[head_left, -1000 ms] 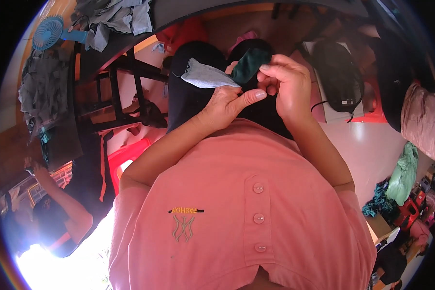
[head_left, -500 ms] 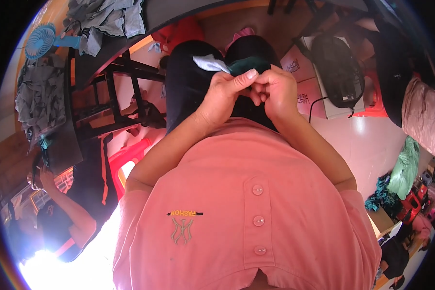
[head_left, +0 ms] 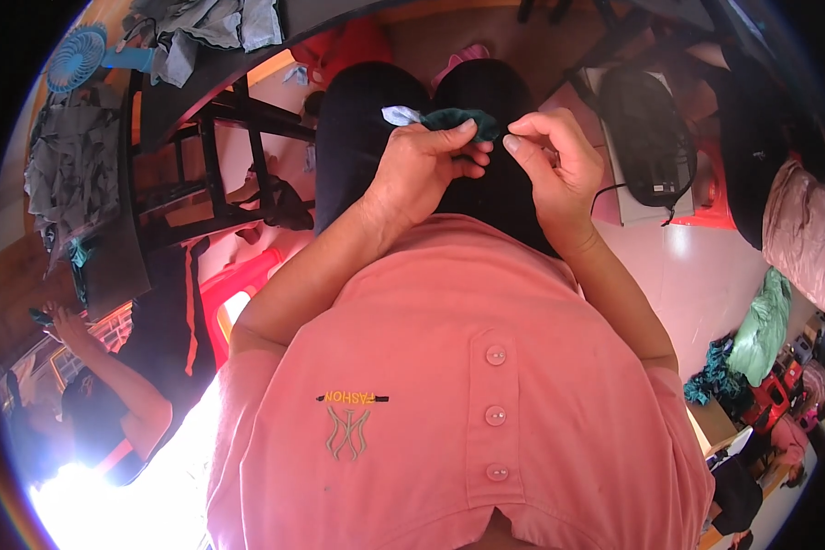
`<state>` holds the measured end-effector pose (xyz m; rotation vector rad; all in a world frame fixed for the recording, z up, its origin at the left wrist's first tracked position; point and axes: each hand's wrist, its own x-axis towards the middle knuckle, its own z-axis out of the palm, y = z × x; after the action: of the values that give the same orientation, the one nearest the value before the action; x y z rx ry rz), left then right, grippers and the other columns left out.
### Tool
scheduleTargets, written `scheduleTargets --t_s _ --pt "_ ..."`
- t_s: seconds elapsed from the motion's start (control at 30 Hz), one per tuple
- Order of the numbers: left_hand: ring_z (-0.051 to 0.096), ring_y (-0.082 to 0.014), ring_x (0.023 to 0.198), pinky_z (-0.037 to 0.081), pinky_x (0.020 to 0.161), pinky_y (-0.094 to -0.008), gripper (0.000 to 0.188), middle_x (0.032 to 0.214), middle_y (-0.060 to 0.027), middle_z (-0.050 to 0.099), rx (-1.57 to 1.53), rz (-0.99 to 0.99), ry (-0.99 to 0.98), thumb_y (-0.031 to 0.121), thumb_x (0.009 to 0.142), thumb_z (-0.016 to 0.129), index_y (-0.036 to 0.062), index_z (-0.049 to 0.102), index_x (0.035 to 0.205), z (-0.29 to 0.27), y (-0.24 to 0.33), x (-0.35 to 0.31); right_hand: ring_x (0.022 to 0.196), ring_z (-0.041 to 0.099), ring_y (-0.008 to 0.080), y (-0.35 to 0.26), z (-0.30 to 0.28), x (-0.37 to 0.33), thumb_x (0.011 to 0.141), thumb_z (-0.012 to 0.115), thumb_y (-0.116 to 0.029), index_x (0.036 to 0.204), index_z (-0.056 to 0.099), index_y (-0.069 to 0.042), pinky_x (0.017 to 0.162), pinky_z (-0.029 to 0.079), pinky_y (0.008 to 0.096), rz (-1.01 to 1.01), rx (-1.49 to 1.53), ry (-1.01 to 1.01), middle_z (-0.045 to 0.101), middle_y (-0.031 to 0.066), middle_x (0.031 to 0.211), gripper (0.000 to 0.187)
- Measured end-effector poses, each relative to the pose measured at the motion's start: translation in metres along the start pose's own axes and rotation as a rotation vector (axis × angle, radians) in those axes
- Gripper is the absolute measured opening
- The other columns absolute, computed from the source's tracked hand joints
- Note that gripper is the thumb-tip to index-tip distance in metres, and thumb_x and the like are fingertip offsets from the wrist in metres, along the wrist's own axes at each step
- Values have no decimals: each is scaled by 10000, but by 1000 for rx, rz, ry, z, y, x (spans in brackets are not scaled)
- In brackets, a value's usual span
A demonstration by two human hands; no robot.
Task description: Handling and folding small fabric scraps as part of a textile manufacturing process.
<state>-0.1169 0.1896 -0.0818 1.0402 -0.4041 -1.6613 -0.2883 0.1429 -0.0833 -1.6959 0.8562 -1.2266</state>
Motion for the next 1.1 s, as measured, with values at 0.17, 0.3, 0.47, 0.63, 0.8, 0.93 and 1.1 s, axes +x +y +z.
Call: scheduleTargets --t_s 0.17,0.3,0.47,0.63,0.8,0.93,1.1 --pt "611 -184 790 496 701 -320 194 883 -99 664 -77 -77 -40 171 911 609 -6 671 962 0 -1 -1 640 598 123 0 2 8 749 660 60 862 634 -42 521 441 243 -188 -134 -78 570 51 781 154" --pt "612 -192 790 489 705 -322 185 879 -101 663 -107 -107 -56 168 914 601 6 664 979 0 -1 -5 547 589 165 4 2 11 719 644 74 839 627 -48 464 440 283 -315 -227 -107 562 52 752 172" --pt "611 -211 811 485 714 -335 165 899 -109 657 -138 -170 -76 170 915 595 27 648 976 -4 2 -5 521 572 196 9 0 11 687 650 50 809 603 -50 455 434 299 -345 -261 -148 554 57 710 164" --pt "599 -237 871 482 746 -356 145 952 -118 643 -239 -348 -22 171 920 578 45 616 980 0 5 -6 504 550 216 12 -5 9 656 640 39 808 586 -52 441 413 319 -381 -262 -174 545 64 688 185" --pt "598 -242 881 481 752 -355 159 955 -119 639 -251 -376 -29 174 920 575 36 612 990 -2 1 -6 559 598 174 14 -10 7 665 627 100 838 592 -11 486 461 259 -393 -336 -269 569 77 704 208" --pt "594 -252 894 480 759 -360 170 966 -134 630 -281 -405 -40 174 920 572 25 609 993 -5 -4 -5 560 599 180 13 -10 6 655 622 100 828 580 -10 480 458 263 -384 -307 -308 561 78 696 209" --pt "590 -264 902 477 758 -365 188 974 -151 622 -298 -422 2 177 919 574 12 599 1007 -4 -7 -7 506 521 202 23 -8 9 665 611 90 793 550 -25 470 423 291 -406 -289 -366 538 82 688 182"
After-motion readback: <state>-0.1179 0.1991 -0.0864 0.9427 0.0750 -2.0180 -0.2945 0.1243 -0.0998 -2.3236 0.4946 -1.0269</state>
